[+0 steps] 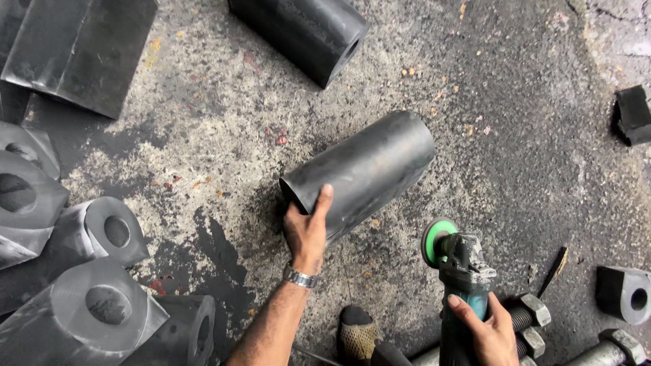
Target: Grind the edges of large black rubber industrial parts using a hand-held angle grinder.
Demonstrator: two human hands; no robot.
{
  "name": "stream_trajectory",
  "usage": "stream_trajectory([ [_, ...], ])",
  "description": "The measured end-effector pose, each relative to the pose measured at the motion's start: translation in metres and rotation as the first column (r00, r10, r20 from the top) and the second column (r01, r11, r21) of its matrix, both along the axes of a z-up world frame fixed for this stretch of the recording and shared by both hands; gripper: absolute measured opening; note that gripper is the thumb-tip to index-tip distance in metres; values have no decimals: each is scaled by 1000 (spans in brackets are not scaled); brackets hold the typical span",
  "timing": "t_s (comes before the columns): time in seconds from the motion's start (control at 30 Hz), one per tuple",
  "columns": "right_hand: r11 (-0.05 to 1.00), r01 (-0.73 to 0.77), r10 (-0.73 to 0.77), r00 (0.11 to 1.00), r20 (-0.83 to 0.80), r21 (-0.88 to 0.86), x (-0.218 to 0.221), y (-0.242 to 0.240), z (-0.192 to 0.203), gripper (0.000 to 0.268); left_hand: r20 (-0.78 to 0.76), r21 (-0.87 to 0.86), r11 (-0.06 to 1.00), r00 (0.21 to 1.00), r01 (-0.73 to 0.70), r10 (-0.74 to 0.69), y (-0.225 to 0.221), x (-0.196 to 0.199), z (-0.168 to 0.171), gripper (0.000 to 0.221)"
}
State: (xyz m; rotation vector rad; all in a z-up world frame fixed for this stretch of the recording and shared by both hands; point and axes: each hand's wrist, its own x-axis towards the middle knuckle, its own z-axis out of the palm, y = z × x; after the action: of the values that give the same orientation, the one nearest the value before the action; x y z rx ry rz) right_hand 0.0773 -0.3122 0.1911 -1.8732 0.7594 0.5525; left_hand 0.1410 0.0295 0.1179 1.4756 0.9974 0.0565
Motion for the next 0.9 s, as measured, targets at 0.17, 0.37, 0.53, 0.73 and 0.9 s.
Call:
stream_trajectory([
  [0.17, 942, -334, 335, 933, 128, -33, -20, -10, -22, 55, -165, -373, 913, 980, -167, 112, 62, -5, 24, 76],
  [0.37, 879, -465, 457, 884, 95, 103, -17, 70, 3, 66, -157, -521, 828, 977, -208, 147, 103, -5, -32, 89],
  [0.53, 694, -714, 706, 700, -103, -96, 11, 148, 37, 71, -170, -521, 835, 980, -178, 102, 106, -18, -42, 98],
  [0.73, 526, -841, 803, 541, -251, -130, 20, 184, 52, 91, -165, -470, 880, 986, -70, -10, 103, -12, -41, 107],
  [0.9, 509, -849, 803, 528, -278, -142, 19, 189, 52, 96, -254, -464, 884, 964, -54, -75, 106, -12, -53, 117],
])
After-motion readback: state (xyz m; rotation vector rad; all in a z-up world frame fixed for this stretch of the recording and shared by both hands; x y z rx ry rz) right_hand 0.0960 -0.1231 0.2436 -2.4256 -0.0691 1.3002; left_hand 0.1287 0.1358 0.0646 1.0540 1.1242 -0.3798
